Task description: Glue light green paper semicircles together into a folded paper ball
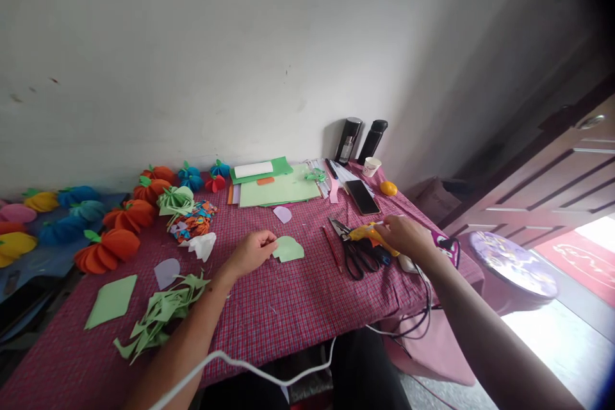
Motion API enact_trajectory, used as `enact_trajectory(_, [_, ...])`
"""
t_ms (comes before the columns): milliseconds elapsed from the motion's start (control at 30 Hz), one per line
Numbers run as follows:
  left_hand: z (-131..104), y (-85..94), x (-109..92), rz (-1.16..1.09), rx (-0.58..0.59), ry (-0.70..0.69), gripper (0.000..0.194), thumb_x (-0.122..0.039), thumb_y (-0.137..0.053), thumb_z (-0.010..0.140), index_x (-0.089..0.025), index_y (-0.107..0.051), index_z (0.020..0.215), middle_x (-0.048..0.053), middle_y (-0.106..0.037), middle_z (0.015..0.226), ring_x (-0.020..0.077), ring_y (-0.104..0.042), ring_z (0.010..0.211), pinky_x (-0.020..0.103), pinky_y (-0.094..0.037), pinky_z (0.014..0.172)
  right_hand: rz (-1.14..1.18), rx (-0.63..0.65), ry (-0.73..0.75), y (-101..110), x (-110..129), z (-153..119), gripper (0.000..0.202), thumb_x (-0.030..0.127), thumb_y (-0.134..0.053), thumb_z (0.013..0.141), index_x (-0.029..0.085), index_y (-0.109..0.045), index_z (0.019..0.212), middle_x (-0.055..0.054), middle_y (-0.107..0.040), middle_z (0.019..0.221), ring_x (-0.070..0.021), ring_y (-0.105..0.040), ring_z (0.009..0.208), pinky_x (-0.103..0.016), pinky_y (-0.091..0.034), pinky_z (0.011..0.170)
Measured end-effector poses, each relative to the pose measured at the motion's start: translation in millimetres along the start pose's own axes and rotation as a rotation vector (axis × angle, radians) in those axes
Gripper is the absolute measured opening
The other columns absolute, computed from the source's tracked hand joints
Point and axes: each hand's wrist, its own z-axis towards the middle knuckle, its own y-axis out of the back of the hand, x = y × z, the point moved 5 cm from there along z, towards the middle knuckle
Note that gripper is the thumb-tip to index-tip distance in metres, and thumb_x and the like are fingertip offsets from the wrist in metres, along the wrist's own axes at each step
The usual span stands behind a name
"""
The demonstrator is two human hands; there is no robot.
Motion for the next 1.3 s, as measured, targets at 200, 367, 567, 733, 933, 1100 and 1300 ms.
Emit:
enact_trajectory(200, [-0.1,-7.3,-19.4,0.067,-0.032,-0.022,0.027,-0.042,-0.058,0.09,-0.018,-0.067,0.082,0.001,-0.07,0.078,0.0156,-0.062,0.072,0.025,-0.046,0.066,0.464,0.074,0.362,-3.9,114.7,-40.8,0.027,0.035,-0.053,0.096,0.021,-0.075,0.092,-0.003,-0.076,0.086,-0.0164,-0.067,0.076,-0.024,-0.044,0.069])
enact_trajectory(367, [2.9,-12.0,-19.6,0.064,-0.036,-0.026,0.029,-0.044,-0.055,0.092,-0.019,-0.067,0.084,-0.001,-0.069,0.078,0.015,-0.061,0.074,0.024,-0.045,0.066,0.457,0.163,0.387,-46.8,177.9,-31.2,0.021,0.035,-0.064,0.088,0.017,-0.075,0.086,-0.004,-0.075,0.079,-0.0153,-0.065,0.071,-0.023,-0.039,0.061])
enact_trajectory(567, [4.3,-11.4,-15.0,0.126,-0.089,0.029,0.026,-0.042,-0.059,0.089,-0.019,-0.067,0.08,-0.001,-0.068,0.075,0.0144,-0.059,0.07,0.024,-0.041,0.062,0.376,0.216,0.385,-71.8,185.4,-20.8,0.026,0.031,-0.059,0.088,0.016,-0.073,0.072,-0.004,-0.073,0.07,-0.0141,-0.062,0.065,-0.024,-0.034,0.058])
enact_trajectory(733, [3.8,-10.5,-15.6,0.241,-0.139,0.07,0.029,-0.043,-0.061,0.088,-0.019,-0.065,0.073,-0.002,-0.066,0.068,0.0131,-0.056,0.063,0.024,-0.035,0.058,0.254,0.207,0.34,-77.0,185.1,-26.8,0.027,0.033,-0.056,0.09,0.017,-0.076,0.08,-0.008,-0.077,0.082,-0.0178,-0.066,0.075,-0.026,-0.037,0.064])
enact_trajectory(933, [4.5,-12.5,-17.6,0.325,-0.146,0.044,0.029,-0.042,-0.063,0.088,-0.019,-0.064,0.07,-0.002,-0.063,0.064,0.0123,-0.052,0.059,0.025,-0.032,0.057,0.196,0.237,0.335,-80.9,184.4,-27.1,0.032,0.037,-0.054,0.094,0.017,-0.077,0.083,-0.01,-0.077,0.085,-0.0201,-0.069,0.079,-0.027,-0.041,0.068])
enact_trajectory(1100, [5.3,-13.6,-15.0,0.345,-0.138,0.042,0.028,-0.041,-0.063,0.088,-0.02,-0.064,0.07,-0.002,-0.064,0.065,0.0128,-0.053,0.059,0.026,-0.031,0.057,0.189,0.241,0.334,-84.6,184.2,-26.0,0.028,0.034,-0.056,0.093,0.018,-0.076,0.083,-0.01,-0.078,0.086,-0.0203,-0.07,0.08,-0.026,-0.041,0.069])
enact_trajectory(1300, [4.8,-13.7,-15.4,0.358,-0.123,0.041,0.026,-0.039,-0.065,0.087,-0.02,-0.063,0.07,-0.002,-0.064,0.065,0.0127,-0.053,0.06,0.026,-0.031,0.059,0.187,0.222,0.327,-83.6,184.9,-28.4,0.028,0.035,-0.056,0.095,0.016,-0.076,0.087,-0.011,-0.078,0.089,-0.0212,-0.071,0.083,-0.026,-0.043,0.072])
